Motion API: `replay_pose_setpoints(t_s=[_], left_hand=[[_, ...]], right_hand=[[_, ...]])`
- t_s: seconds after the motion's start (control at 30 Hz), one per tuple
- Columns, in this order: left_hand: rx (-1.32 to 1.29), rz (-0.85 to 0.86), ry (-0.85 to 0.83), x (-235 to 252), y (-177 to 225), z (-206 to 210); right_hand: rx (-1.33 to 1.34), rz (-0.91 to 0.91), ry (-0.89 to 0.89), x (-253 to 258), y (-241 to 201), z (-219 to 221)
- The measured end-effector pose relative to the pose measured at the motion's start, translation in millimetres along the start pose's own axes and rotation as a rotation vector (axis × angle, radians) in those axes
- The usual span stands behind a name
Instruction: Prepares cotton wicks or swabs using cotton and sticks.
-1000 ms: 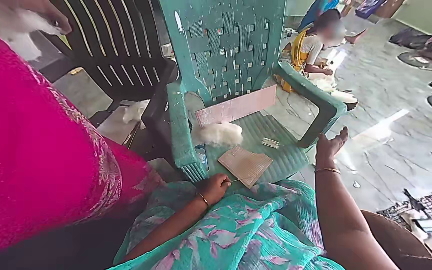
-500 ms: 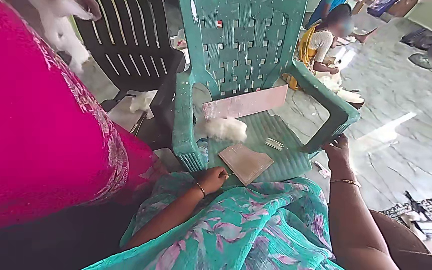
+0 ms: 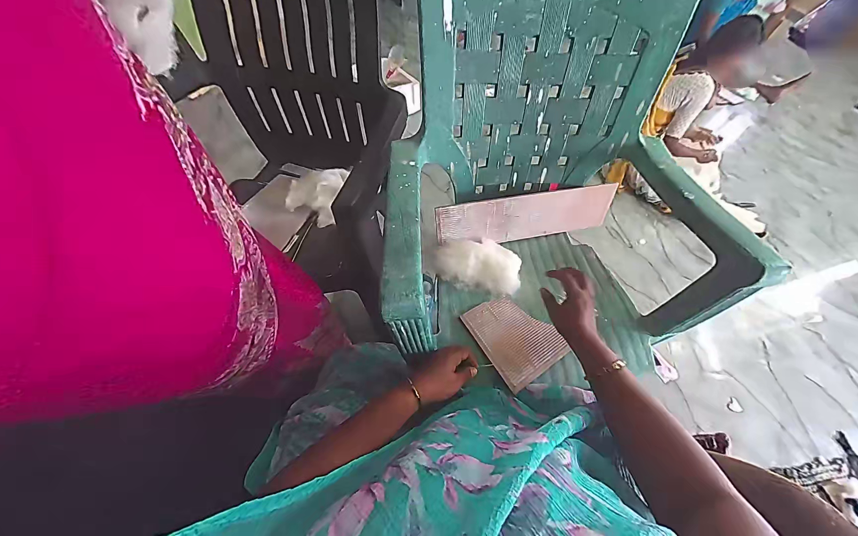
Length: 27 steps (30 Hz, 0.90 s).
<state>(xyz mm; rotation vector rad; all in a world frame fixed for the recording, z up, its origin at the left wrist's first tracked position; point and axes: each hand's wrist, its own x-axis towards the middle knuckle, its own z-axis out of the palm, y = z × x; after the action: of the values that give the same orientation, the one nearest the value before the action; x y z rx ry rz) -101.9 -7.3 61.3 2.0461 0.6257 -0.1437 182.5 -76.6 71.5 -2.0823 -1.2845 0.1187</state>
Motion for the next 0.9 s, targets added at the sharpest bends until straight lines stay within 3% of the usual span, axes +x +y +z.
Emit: replay_pose_setpoints(t_s=[0.13, 0.23, 0.53, 0.6, 0.73, 0.9], left_hand=[[-0.014, 0.019, -0.01, -0.8, -0.1, -2.1], [-0.023, 0.044, -0.024, -0.1, -1.5, -2.7], [-0.036, 0.086, -0.057, -0.8, -5.2, -4.3], [-0.037, 0.09, -0.054, -0.8, -4.7, -4.0], [-0.027, 0.088, -0.055, -1.7, -3.5, -5.1], [-0.024, 0.075, -0.033, -2.0, -3.5, -3.7]], right_hand=[[-0.069, -0.196, -0.203, 28.3, -18.0, 43.1], [-0.146, -0.246, -0.331, 42.8, -39.7, 57.5], [-0.497, -0.051, -0.7, 56.6, -66.4, 78.7], [-0.431, -0.055, -0.699, 53.4, -64.6, 74.5], [-0.027, -0.141, -0.602, 48.2, -58.1, 57.5], [0.394, 0.059, -0.388, 35.3, -52.3, 33.6]])
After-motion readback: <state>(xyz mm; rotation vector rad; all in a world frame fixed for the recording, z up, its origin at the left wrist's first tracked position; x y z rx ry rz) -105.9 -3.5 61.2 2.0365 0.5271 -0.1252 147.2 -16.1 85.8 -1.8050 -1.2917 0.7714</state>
